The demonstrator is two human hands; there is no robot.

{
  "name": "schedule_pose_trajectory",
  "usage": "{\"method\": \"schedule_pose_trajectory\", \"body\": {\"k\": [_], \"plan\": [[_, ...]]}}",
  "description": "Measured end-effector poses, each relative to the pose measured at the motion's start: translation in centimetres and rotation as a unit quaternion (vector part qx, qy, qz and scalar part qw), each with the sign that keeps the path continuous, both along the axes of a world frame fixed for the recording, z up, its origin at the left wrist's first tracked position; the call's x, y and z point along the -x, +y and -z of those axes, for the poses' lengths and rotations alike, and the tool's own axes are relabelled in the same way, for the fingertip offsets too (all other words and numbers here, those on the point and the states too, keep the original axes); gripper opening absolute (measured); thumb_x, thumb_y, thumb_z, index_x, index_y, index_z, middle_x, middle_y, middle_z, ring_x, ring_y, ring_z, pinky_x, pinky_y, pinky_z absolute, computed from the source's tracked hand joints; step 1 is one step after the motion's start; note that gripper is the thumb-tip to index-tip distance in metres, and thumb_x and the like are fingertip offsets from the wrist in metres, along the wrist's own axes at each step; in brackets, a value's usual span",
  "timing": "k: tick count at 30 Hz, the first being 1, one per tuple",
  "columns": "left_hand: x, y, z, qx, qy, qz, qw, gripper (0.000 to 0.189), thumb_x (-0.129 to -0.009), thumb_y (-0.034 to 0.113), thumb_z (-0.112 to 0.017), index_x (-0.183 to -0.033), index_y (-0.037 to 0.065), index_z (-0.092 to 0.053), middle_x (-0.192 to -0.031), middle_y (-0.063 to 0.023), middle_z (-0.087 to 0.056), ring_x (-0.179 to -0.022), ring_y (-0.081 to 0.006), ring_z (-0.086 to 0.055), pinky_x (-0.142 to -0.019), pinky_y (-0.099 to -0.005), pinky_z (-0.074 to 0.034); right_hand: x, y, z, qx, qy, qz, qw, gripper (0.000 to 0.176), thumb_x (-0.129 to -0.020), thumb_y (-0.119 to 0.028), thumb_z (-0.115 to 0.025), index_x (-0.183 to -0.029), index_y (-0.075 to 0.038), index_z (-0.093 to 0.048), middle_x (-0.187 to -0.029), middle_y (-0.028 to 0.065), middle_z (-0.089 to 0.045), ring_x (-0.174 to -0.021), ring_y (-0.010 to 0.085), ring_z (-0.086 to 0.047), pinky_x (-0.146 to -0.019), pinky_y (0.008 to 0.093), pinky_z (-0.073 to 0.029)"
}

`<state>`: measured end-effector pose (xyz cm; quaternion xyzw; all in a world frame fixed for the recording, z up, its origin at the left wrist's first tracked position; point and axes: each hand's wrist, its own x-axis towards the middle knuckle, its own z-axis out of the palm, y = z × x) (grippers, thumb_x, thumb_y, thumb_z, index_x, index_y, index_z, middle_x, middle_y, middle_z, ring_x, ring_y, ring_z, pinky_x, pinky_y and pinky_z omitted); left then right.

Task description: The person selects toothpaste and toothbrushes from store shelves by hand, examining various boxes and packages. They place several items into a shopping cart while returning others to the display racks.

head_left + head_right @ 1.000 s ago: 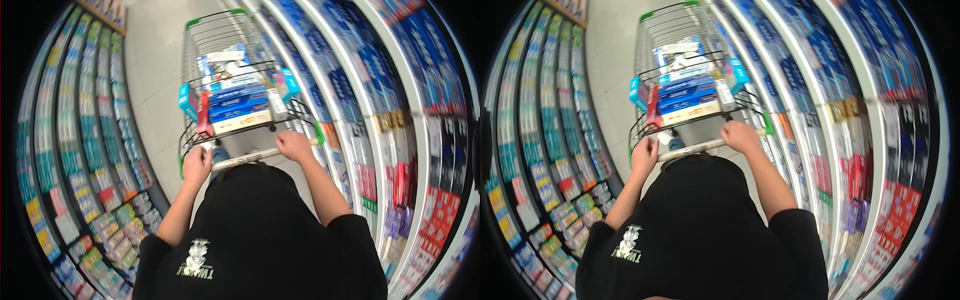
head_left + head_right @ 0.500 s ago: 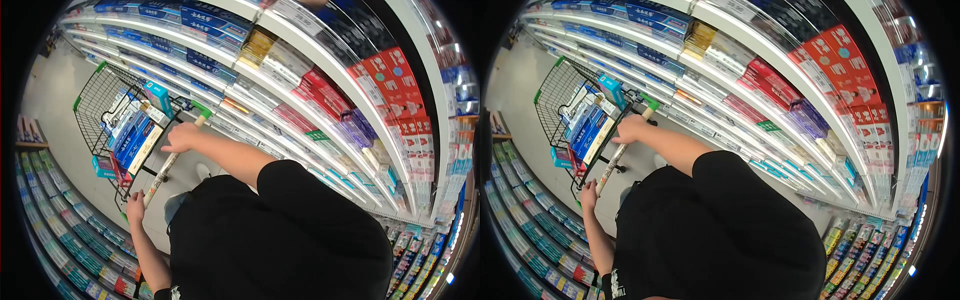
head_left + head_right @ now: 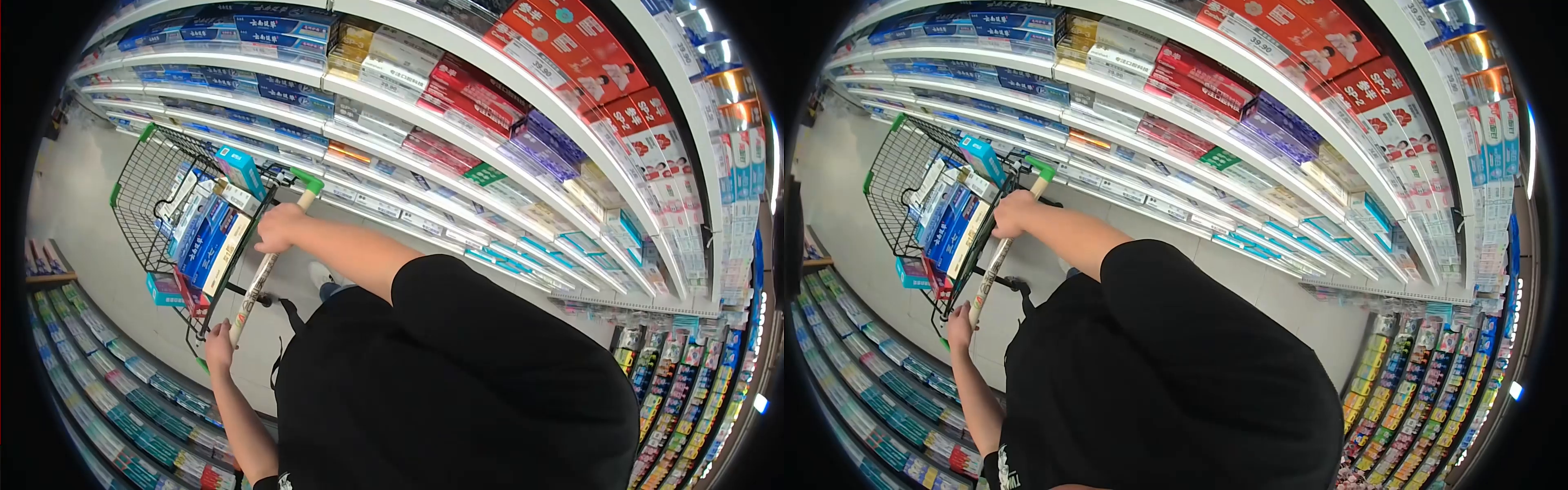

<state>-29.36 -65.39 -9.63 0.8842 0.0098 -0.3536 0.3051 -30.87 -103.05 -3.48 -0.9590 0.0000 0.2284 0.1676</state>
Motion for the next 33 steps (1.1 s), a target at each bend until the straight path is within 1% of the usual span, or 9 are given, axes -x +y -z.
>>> {"method": "schedule_pose_trajectory", "body": {"k": [8, 14, 18, 22, 23, 26, 29, 31, 33], "plan": [[7.0, -1.0, -2.5, -0.065, -0.035, 0.031, 0.997, 0.052, -0.103, 0.048, -0.053, -0.111, 0.002, -0.077, -0.082, -0.0194, -0.073, -0.077, -0.0302, -0.073, -0.077, -0.0425, -0.053, 6.5, 0.4, -1.0, 0.012, 0.029, 0.008, 0.999, 0.05, -0.098, -0.055, -0.053, -0.104, -0.014, -0.081, -0.106, 0.0107, -0.078, -0.104, 0.0335, -0.073, -0.088, 0.0489, -0.058], [12.4, -1.5, -3.2, -0.09, -0.091, 0.038, 0.991, 0.056, -0.104, 0.052, -0.048, -0.108, 0.005, -0.078, -0.088, -0.0222, -0.075, -0.092, -0.0402, -0.073, -0.087, -0.0471, -0.053, 11.1, -0.2, -1.0, 0.014, 0.008, 0.006, 1.0, 0.049, -0.1, -0.054, -0.05, -0.105, -0.016, -0.08, -0.107, 0.0108, -0.077, -0.105, 0.0345, -0.072, -0.087, 0.0502, -0.057], [16.4, -3.7, -6.5, -0.104, -0.152, 0.058, 0.981, 0.063, -0.105, 0.059, -0.045, -0.104, 0.005, -0.079, -0.091, -0.0223, -0.075, -0.091, -0.0415, -0.073, -0.084, -0.0495, -0.054, 14.4, -0.5, -2.0, 0.0, -0.042, 0.028, 0.999, 0.048, -0.104, -0.052, -0.048, -0.105, -0.016, -0.08, -0.105, 0.012, -0.077, -0.104, 0.036, -0.072, -0.089, 0.0507, -0.057], [19.5, -4.9, -8.2, -0.086, -0.191, 0.147, 0.967, 0.064, -0.1, 0.064, -0.054, -0.101, 0.005, -0.079, -0.086, -0.02, -0.074, -0.087, -0.0399, -0.073, -0.079, -0.0482, -0.055, 16.6, -1.3, -0.5, -0.015, -0.083, 0.036, 0.996, 0.047, -0.106, -0.049, -0.046, -0.103, -0.016, -0.079, -0.102, 0.0121, -0.077, -0.102, 0.037, -0.072, -0.088, 0.0502, -0.057], [20.0, -5.1, -8.6, -0.095, -0.172, 0.156, 0.968, 0.066, -0.095, 0.068, -0.061, -0.1, 0.005, -0.079, -0.085, -0.02, -0.074, -0.086, -0.0399, -0.073, -0.077, -0.0484, -0.055, 17.0, -1.4, 0.1, -0.015, -0.092, 0.031, 0.995, 0.047, -0.107, -0.049, -0.045, -0.103, -0.017, -0.079, -0.101, 0.0121, -0.077, -0.101, 0.0373, -0.073, -0.087, 0.05, -0.057], [21.5, -5.4, -9.0, -0.123, -0.17, 0.191, 0.959, 0.07, -0.09, 0.072, -0.064, -0.099, 0.005, -0.079, -0.085, -0.0206, -0.074, -0.086, -0.0403, -0.073, -0.076, -0.0489, -0.056, 18.8, -1.6, -0.1, -0.034, -0.147, 0.0, 0.989, 0.036, -0.104, -0.043, -0.057, -0.105, -0.013, -0.076, -0.107, 0.0115, -0.076, -0.104, 0.0348, -0.071, -0.09, 0.0481, -0.056], [23.1, -5.3, -8.8, -0.13, -0.176, 0.19, 0.957, 0.071, -0.087, 0.074, -0.066, -0.099, 0.005, -0.079, -0.085, -0.0202, -0.074, -0.087, -0.04, -0.073, -0.076, -0.0491, -0.056, 21.7, -3.5, 2.4, -0.118, -0.443, -0.004, 0.889, 0.031, -0.094, -0.034, -0.074, -0.11, -0.009, -0.073, -0.116, 0.0116, -0.073, -0.11, 0.0336, -0.068, -0.096, 0.0476, -0.053], [23.9, -5.3, -8.5, -0.129, -0.18, 0.185, 0.957, 0.071, -0.087, 0.074, -0.066, -0.099, 0.006, -0.079, -0.085, -0.0192, -0.075, -0.087, -0.0392, -0.074, -0.076, -0.049, -0.056, 24.5, -7.3, -0.1, -0.051, -0.528, 0.033, 0.847, 0.038, -0.084, -0.026, -0.083, -0.114, -0.006, -0.071, -0.123, 0.0129, -0.07, -0.115, 0.0339, -0.064, -0.1, 0.0483, -0.051], [24.6, -5.4, -8.9, -0.123, -0.171, 0.188, 0.959, 0.071, -0.086, 0.074, -0.066, -0.1, 0.006, -0.079, -0.086, -0.0193, -0.075, -0.088, -0.0389, -0.074, -0.076, -0.0488, -0.056, 27.6, -14.2, -2.6, 0.051, -0.545, 0.123, 0.828, 0.045, -0.083, -0.024, -0.083, -0.122, -0.006, -0.069, -0.126, 0.0143, -0.069, -0.118, 0.0362, -0.063, -0.101, 0.0488, -0.049]]}}
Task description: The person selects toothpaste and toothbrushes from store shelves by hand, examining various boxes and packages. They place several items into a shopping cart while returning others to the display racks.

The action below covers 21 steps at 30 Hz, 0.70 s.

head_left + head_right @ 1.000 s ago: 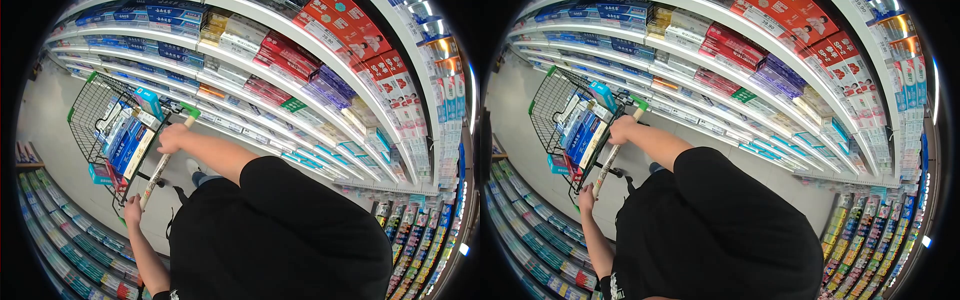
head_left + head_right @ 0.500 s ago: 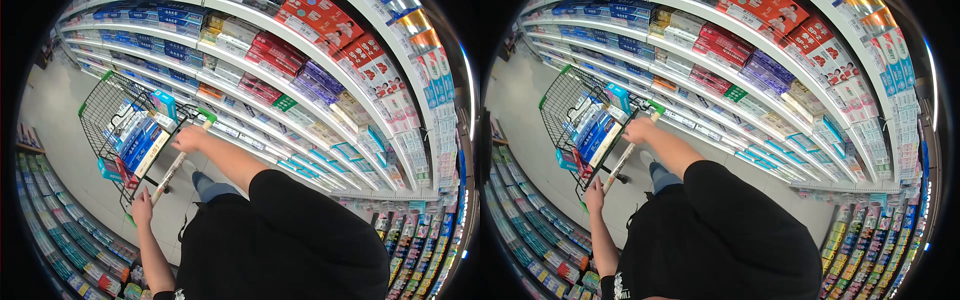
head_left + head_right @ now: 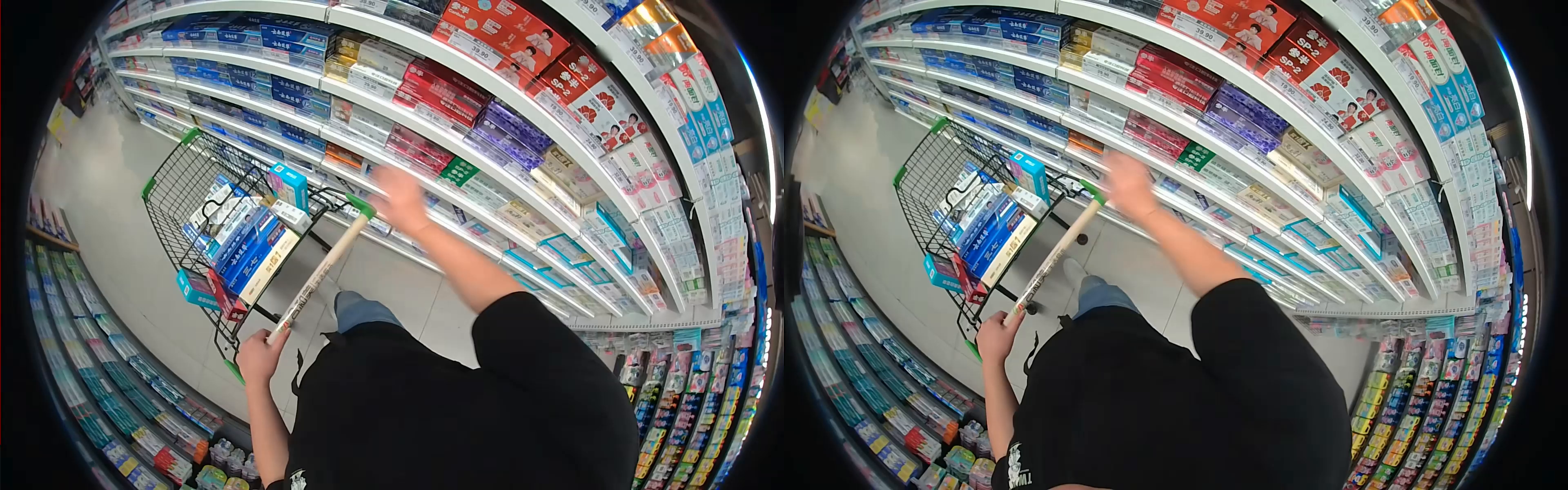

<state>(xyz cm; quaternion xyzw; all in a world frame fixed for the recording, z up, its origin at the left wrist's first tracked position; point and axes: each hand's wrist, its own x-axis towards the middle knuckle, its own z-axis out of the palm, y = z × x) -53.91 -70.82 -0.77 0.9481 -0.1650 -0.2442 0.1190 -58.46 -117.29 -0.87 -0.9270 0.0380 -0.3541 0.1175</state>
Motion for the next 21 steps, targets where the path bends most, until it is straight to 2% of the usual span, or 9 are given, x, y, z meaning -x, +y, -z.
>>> {"method": "schedule_pose_trajectory", "body": {"k": [1, 4, 5, 7, 8, 10, 12, 15, 21], "plan": [[1.1, -0.4, -0.5, -0.002, 0.005, -0.004, 1.0, 0.07, -0.086, 0.074, -0.066, -0.1, 0.007, -0.079, -0.087, -0.0194, -0.075, -0.088, -0.0388, -0.074, -0.076, -0.0488, -0.057, 2.5, -2.5, -3.8, 0.076, -0.009, 0.106, 0.991, 0.053, -0.082, -0.024, -0.084, -0.128, -0.006, -0.066, -0.128, 0.0161, -0.068, -0.121, 0.0378, -0.062, -0.102, 0.0495, -0.048], [2.3, -0.1, 0.8, 0.021, -0.008, 0.0, 1.0, 0.071, -0.086, 0.075, -0.066, -0.1, 0.007, -0.078, -0.089, -0.0199, -0.075, -0.089, -0.0392, -0.074, -0.077, -0.0492, -0.057, 7.6, -11.6, -9.0, 0.14, -0.005, 0.285, 0.948, 0.062, -0.079, -0.018, -0.085, -0.136, -0.005, -0.063, -0.135, 0.0184, -0.063, -0.123, 0.0392, -0.06, -0.103, 0.0501, -0.049], [2.7, -0.2, 0.8, 0.027, -0.004, 0.008, 1.0, 0.072, -0.086, 0.076, -0.065, -0.099, 0.007, -0.078, -0.09, -0.02, -0.076, -0.089, -0.0393, -0.074, -0.077, -0.0495, -0.057, 9.5, -14.7, -9.8, 0.193, 0.003, 0.305, 0.933, 0.065, -0.077, -0.019, -0.086, -0.136, -0.004, -0.063, -0.136, 0.0193, -0.061, -0.122, 0.0392, -0.06, -0.103, 0.0499, -0.049], [3.4, -0.2, 0.8, 0.028, 0.012, 0.006, 1.0, 0.073, -0.085, 0.078, -0.064, -0.098, 0.007, -0.077, -0.091, -0.0201, -0.076, -0.09, -0.0397, -0.074, -0.077, -0.05, -0.057, 12.7, -18.4, -10.0, 0.268, 0.051, 0.38, 0.884, 0.067, -0.075, -0.028, -0.089, -0.133, -0.007, -0.065, -0.124, 0.0182, -0.064, -0.111, 0.0397, -0.063, -0.096, 0.0508, -0.051], [4.1, -0.2, 0.0, 0.035, 0.018, 0.005, 0.999, 0.075, -0.085, 0.079, -0.063, -0.098, 0.006, -0.077, -0.091, -0.0203, -0.076, -0.09, -0.04, -0.073, -0.077, -0.0503, -0.057, 13.6, -19.7, -10.6, 0.257, 0.092, 0.403, 0.874, 0.059, -0.075, -0.032, -0.089, -0.125, -0.01, -0.068, -0.117, 0.016, -0.065, -0.104, 0.0389, -0.064, -0.09, 0.052, -0.052], [3.7, 0.0, 0.3, 0.044, 0.049, 0.006, 0.998, 0.078, -0.085, 0.082, -0.061, -0.097, 0.006, -0.077, -0.091, -0.0202, -0.075, -0.09, -0.0398, -0.074, -0.077, -0.0503, -0.057, 14.6, -21.3, -10.3, 0.256, 0.111, 0.4, 0.873, 0.05, -0.077, -0.028, -0.088, -0.12, -0.016, -0.066, -0.11, 0.0116, -0.063, -0.1, 0.0373, -0.063, -0.084, 0.0534, -0.051], [3.5, 0.3, 0.2, 0.036, 0.081, 0.005, 0.996, 0.081, -0.085, 0.084, -0.059, -0.096, 0.005, -0.076, -0.091, -0.0197, -0.076, -0.091, -0.0388, -0.074, -0.077, -0.0498, -0.057, 14.7, -21.7, -10.2, 0.242, 0.142, 0.416, 0.865, 0.058, -0.083, -0.036, -0.085, -0.133, -0.015, -0.064, -0.112, 0.0136, -0.067, -0.107, 0.0392, -0.063, -0.088, 0.0532, -0.052], [3.4, 0.0, -0.8, 0.026, 0.098, 0.012, 0.995, 0.084, -0.083, 0.086, -0.058, -0.096, 0.005, -0.076, -0.091, -0.0186, -0.076, -0.092, -0.0373, -0.074, -0.078, -0.049, -0.058, 14.2, -21.4, -10.1, 0.218, 0.156, 0.444, 0.855, 0.063, -0.084, -0.038, -0.085, -0.137, -0.014, -0.06, -0.117, 0.014, -0.067, -0.113, 0.0394, -0.061, -0.093, 0.0545, -0.049], [4.8, 0.5, 2.0, 0.042, 0.14, 0.015, 0.989, 0.089, -0.082, 0.091, -0.056, -0.101, 0.006, -0.076, -0.093, -0.018, -0.076, -0.094, -0.0374, -0.074, -0.081, -0.048, -0.058, 14.7, -22.8, -10.6, 0.221, 0.202, 0.447, 0.843, 0.067, -0.085, -0.037, -0.085, -0.141, -0.014, -0.056, -0.119, 0.0141, -0.068, -0.112, 0.0397, -0.062, -0.095, 0.0537, -0.048]]}}
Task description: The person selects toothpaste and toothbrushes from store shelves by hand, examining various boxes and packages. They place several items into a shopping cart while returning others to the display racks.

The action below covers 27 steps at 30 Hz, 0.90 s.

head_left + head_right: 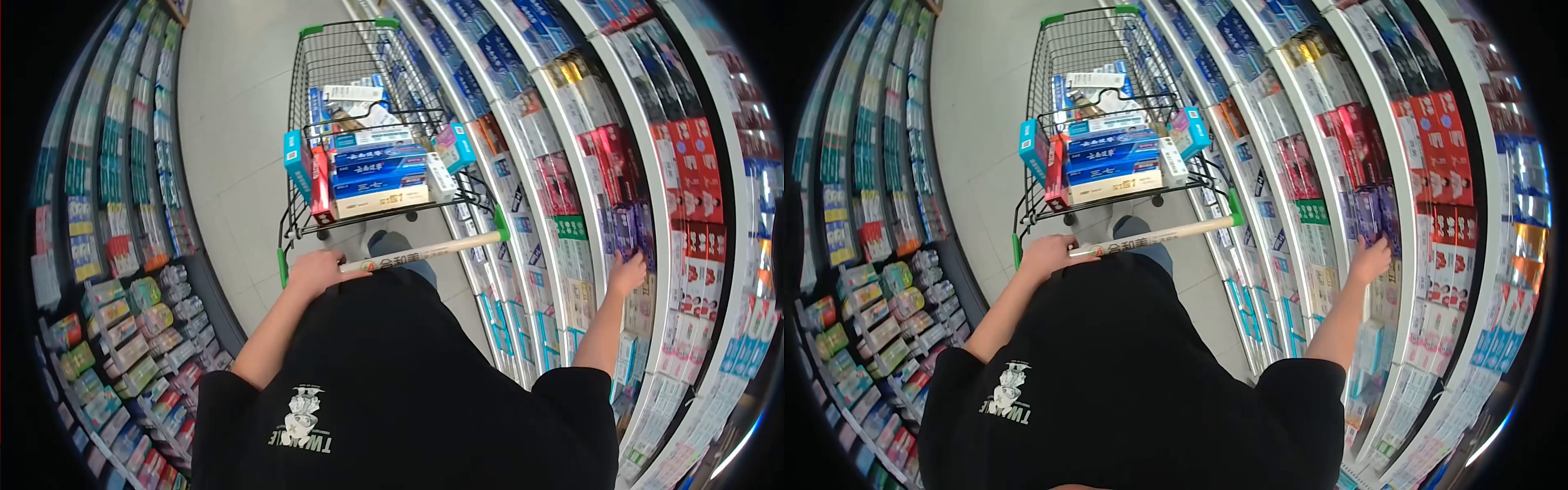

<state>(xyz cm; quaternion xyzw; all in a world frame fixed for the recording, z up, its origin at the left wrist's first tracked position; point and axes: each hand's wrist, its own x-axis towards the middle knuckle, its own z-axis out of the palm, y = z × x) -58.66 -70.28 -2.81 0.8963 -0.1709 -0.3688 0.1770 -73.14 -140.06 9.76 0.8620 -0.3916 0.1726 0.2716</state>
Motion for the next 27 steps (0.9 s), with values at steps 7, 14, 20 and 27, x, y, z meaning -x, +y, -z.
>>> {"method": "schedule_pose_trajectory", "body": {"k": [7, 14, 20, 27], "plan": [[0.7, 0.3, 1.6, 0.047, 0.071, -0.011, 0.996, 0.085, -0.093, 0.083, -0.045, -0.106, 0.006, -0.078, -0.099, -0.0212, -0.076, -0.102, -0.0392, -0.072, -0.09, -0.0494, -0.057, 0.2, 3.2, -0.2, -0.01, -0.092, -0.246, 0.965, 0.056, -0.081, -0.018, -0.091, -0.128, -0.006, -0.064, -0.109, 0.0117, -0.068, -0.101, 0.0359, -0.064, -0.094, 0.0475, -0.049], [1.1, -0.2, -0.4, 0.067, 0.122, -0.031, 0.99, 0.077, -0.1, 0.075, -0.042, -0.103, 0.006, -0.076, -0.098, -0.0241, -0.075, -0.098, -0.0426, -0.071, -0.086, -0.0506, -0.055, -9.5, 20.9, 3.1, -0.247, 0.016, -0.507, 0.826, 0.057, -0.075, -0.006, -0.09, -0.125, -0.005, -0.066, -0.114, 0.0144, -0.07, -0.106, 0.038, -0.066, -0.094, 0.0471, -0.051], [0.2, 0.1, -1.2, 0.046, 0.102, -0.04, 0.993, 0.076, -0.099, 0.076, -0.044, -0.1, 0.007, -0.076, -0.095, -0.0224, -0.075, -0.096, -0.0405, -0.072, -0.085, -0.0496, -0.055, -20.6, 33.3, 7.5, -0.283, 0.113, -0.631, 0.714, 0.053, -0.077, -0.018, -0.086, -0.124, -0.01, -0.064, -0.12, 0.0079, -0.065, -0.115, 0.0316, -0.062, -0.101, 0.046, -0.045], [0.5, 0.1, -2.0, 0.024, 0.064, -0.051, 0.996, 0.081, -0.096, 0.08, -0.043, -0.1, 0.008, -0.079, -0.1, -0.0187, -0.077, -0.099, -0.0389, -0.073, -0.089, -0.0492, -0.057, -31.4, 40.8, 11.2, -0.287, 0.111, -0.66, 0.685, 0.053, -0.077, -0.018, -0.085, -0.126, -0.014, -0.065, -0.112, 0.0091, -0.062, -0.114, 0.0307, -0.059, -0.101, 0.0456, -0.045]]}}
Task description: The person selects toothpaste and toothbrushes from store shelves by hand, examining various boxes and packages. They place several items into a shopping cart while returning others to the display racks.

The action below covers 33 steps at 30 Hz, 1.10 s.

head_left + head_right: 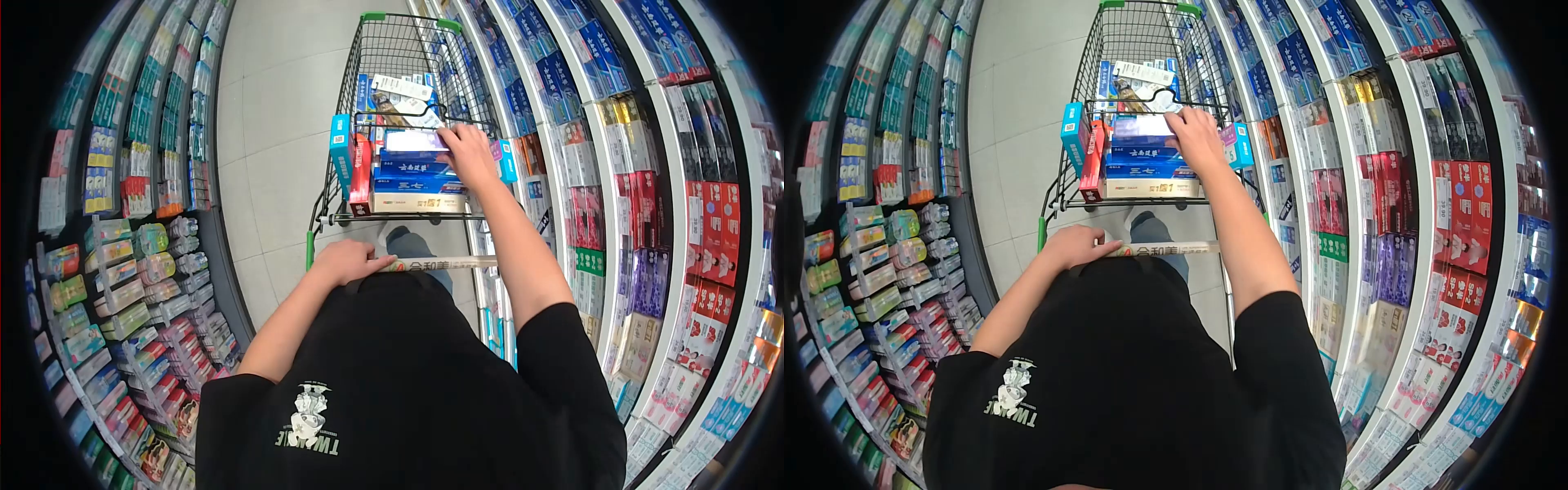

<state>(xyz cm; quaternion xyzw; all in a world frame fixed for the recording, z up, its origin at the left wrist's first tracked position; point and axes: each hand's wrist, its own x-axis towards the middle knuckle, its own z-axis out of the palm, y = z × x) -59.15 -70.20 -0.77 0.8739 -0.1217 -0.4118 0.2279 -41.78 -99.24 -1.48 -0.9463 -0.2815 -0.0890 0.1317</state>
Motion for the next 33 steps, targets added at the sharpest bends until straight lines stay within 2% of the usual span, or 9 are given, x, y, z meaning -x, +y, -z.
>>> {"method": "schedule_pose_trajectory", "body": {"k": [4, 8, 13, 15, 17, 20, 23, 29, 33], "plan": [[0.3, -0.1, -0.4, -0.005, -0.022, -0.011, 1.0, 0.08, -0.096, 0.08, -0.045, -0.098, 0.007, -0.079, -0.098, -0.019, -0.077, -0.098, -0.0381, -0.074, -0.088, -0.0497, -0.058, -2.2, 1.2, 3.2, 0.003, -0.091, 0.043, 0.995, 0.042, -0.085, -0.015, -0.079, -0.125, -0.013, -0.065, -0.119, 0.0095, -0.065, -0.119, 0.0306, -0.061, -0.102, 0.0454, -0.047], [0.9, 0.0, 0.2, 0.0, -0.062, -0.017, 0.998, 0.079, -0.095, 0.079, -0.047, -0.094, 0.006, -0.077, -0.094, -0.0179, -0.077, -0.094, -0.0375, -0.074, -0.085, -0.0497, -0.058, -1.2, 0.1, 4.7, -0.001, -0.042, 0.061, 0.997, 0.04, -0.09, -0.012, -0.076, -0.128, -0.01, -0.064, -0.124, 0.0095, -0.067, -0.12, 0.0311, -0.062, -0.103, 0.0457, -0.048], [1.2, 0.1, 0.0, 0.006, -0.099, -0.023, 0.995, 0.078, -0.095, 0.079, -0.048, -0.09, 0.006, -0.076, -0.091, -0.0164, -0.077, -0.089, -0.0367, -0.074, -0.081, -0.0493, -0.059, 6.5, -1.6, 1.4, -0.071, -0.03, 0.038, 0.996, 0.018, -0.096, -0.017, -0.071, -0.11, -0.007, -0.068, -0.109, 0.012, -0.069, -0.106, 0.033, -0.064, -0.095, 0.0452, -0.049], [1.3, 0.0, -0.1, 0.01, -0.104, -0.027, 0.994, 0.077, -0.095, 0.079, -0.048, -0.089, 0.007, -0.076, -0.09, -0.0162, -0.077, -0.089, -0.0366, -0.074, -0.08, -0.0491, -0.059, 10.5, -4.1, 1.6, -0.037, 0.08, 0.076, 0.993, 0.016, -0.096, -0.019, -0.072, -0.104, -0.005, -0.07, -0.098, 0.0135, -0.069, -0.102, 0.0342, -0.065, -0.094, 0.0463, -0.049], [1.2, 0.0, -0.2, 0.013, -0.106, -0.029, 0.994, 0.077, -0.095, 0.079, -0.048, -0.09, 0.007, -0.076, -0.09, -0.0163, -0.077, -0.089, -0.0367, -0.074, -0.08, -0.049, -0.059, 14.1, -6.3, 2.4, -0.052, 0.095, 0.085, 0.99, 0.032, -0.102, -0.032, -0.065, -0.09, -0.004, -0.071, -0.086, 0.0158, -0.07, -0.091, 0.0387, -0.068, -0.086, 0.048, -0.051], [1.1, -0.2, -0.6, -0.001, -0.093, -0.018, 0.995, 0.077, -0.095, 0.078, -0.049, -0.089, 0.007, -0.076, -0.089, -0.0161, -0.077, -0.089, -0.0369, -0.074, -0.079, -0.0489, -0.06, 17.2, -7.5, 2.3, -0.053, 0.287, 0.228, 0.929, 0.053, -0.107, -0.045, -0.053, -0.082, -0.002, -0.072, -0.083, 0.0203, -0.072, -0.082, 0.044, -0.069, -0.078, 0.0526, -0.053], [1.2, -0.3, -0.5, -0.004, -0.098, -0.014, 0.995, 0.076, -0.096, 0.077, -0.049, -0.089, 0.006, -0.076, -0.088, -0.0168, -0.077, -0.087, -0.0378, -0.074, -0.079, -0.0489, -0.06, 17.7, -6.5, 2.7, 0.006, 0.21, 0.227, 0.951, 0.065, -0.109, -0.053, -0.043, -0.079, -0.003, -0.074, -0.084, 0.0238, -0.073, -0.079, 0.0466, -0.069, -0.075, 0.0559, -0.054], [2.3, -0.2, 0.3, -0.021, -0.171, -0.033, 0.984, 0.078, -0.094, 0.08, -0.047, -0.085, 0.007, -0.073, -0.086, -0.0183, -0.074, -0.083, -0.0385, -0.073, -0.072, -0.051, -0.058, 18.5, -5.8, 2.4, 0.026, 0.172, 0.293, 0.94, 0.061, -0.109, -0.051, -0.043, -0.082, -0.007, -0.077, -0.086, 0.0242, -0.073, -0.083, 0.0466, -0.07, -0.077, 0.0576, -0.054], [5.1, -0.5, 2.8, -0.009, -0.394, -0.078, 0.916, 0.059, -0.097, 0.063, -0.057, -0.077, 0.009, -0.069, -0.073, -0.0123, -0.071, -0.065, -0.0335, -0.071, -0.056, -0.0468, -0.056, 18.7, -6.3, 2.3, -0.002, 0.176, 0.29, 0.941, 0.064, -0.108, -0.052, -0.042, -0.082, -0.004, -0.076, -0.086, 0.0275, -0.071, -0.084, 0.0494, -0.068, -0.078, 0.0588, -0.052]]}}
